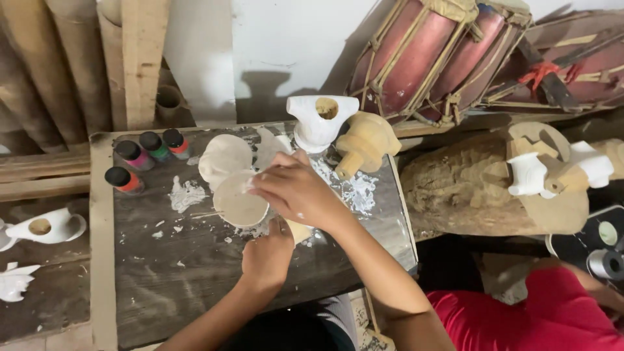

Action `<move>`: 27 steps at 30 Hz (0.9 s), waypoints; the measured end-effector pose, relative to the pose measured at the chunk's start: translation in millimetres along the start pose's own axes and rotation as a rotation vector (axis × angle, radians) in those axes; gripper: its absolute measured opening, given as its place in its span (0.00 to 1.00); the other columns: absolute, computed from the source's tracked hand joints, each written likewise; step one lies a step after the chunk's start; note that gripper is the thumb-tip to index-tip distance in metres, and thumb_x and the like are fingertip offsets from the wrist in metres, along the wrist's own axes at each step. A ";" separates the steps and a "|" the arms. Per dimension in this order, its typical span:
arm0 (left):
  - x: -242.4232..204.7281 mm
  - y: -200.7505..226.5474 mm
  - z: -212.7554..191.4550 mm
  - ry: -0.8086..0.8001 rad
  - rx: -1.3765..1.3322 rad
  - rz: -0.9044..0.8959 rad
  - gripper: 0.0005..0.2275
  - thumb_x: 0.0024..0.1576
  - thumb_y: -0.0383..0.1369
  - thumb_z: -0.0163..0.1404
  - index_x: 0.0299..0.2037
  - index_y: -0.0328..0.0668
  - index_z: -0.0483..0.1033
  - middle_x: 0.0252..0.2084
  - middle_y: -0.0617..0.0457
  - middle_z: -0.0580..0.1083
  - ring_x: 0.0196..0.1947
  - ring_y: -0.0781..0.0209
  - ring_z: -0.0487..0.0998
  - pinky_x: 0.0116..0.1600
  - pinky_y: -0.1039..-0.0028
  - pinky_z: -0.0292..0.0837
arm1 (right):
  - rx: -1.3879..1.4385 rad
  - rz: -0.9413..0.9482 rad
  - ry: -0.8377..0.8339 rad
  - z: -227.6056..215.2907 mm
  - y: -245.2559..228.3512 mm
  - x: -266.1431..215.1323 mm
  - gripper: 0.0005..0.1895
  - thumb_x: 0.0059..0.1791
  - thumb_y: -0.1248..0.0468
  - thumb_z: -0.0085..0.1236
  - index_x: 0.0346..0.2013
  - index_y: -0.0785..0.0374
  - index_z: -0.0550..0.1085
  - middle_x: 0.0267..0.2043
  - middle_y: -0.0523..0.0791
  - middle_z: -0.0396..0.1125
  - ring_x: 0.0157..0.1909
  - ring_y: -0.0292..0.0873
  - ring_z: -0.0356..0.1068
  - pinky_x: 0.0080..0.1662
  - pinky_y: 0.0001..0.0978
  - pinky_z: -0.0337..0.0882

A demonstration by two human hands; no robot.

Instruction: Applying white plaster or coating to small molded toy parts using an applicator stick

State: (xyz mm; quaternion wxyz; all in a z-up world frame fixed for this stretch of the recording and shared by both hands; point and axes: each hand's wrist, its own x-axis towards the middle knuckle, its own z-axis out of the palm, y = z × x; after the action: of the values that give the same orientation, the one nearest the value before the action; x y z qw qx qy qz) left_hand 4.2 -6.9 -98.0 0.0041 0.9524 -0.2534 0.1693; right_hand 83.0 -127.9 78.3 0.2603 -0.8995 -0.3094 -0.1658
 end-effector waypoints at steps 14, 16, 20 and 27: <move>0.0 -3.7 -4.7 -0.299 -0.115 0.066 0.07 0.48 0.24 0.53 0.26 0.53 0.78 0.23 0.57 0.74 0.18 0.56 0.80 0.19 0.63 0.73 | -0.144 0.090 -0.497 48.2 -0.9 5.2 0.14 0.41 0.78 0.55 0.19 0.58 0.64 0.16 0.41 0.57 0.44 0.44 0.58 0.39 0.48 0.52; -0.4 -0.8 -11.4 -0.311 -0.133 0.048 0.06 0.51 0.26 0.51 0.30 0.51 0.79 0.27 0.55 0.75 0.19 0.56 0.81 0.20 0.62 0.74 | -0.136 0.139 -0.499 44.0 -4.8 6.1 0.11 0.47 0.72 0.56 0.22 0.59 0.68 0.15 0.39 0.59 0.42 0.43 0.56 0.42 0.45 0.50; 0.9 -3.1 -3.7 -0.369 -0.216 -0.001 0.08 0.55 0.27 0.48 0.42 0.43 0.78 0.40 0.50 0.76 0.20 0.48 0.83 0.22 0.56 0.77 | -0.102 0.157 -0.494 46.4 -1.0 4.8 0.12 0.49 0.74 0.55 0.22 0.58 0.70 0.14 0.38 0.47 0.40 0.40 0.54 0.44 0.44 0.47; 4.2 -7.8 -23.1 -0.357 -0.250 -0.047 0.07 0.55 0.32 0.53 0.41 0.43 0.76 0.39 0.50 0.73 0.18 0.48 0.80 0.18 0.56 0.73 | -0.004 0.205 -0.405 62.2 14.9 -11.7 0.18 0.55 0.59 0.54 0.23 0.62 0.74 0.17 0.42 0.52 0.39 0.43 0.59 0.33 0.43 0.59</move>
State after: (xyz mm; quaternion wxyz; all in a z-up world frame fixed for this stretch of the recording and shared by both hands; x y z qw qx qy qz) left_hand 4.0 0.0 -74.3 0.0812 0.9650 -0.2468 -0.0351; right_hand 92.3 -108.0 17.2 0.2068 -0.9416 -0.2620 0.0450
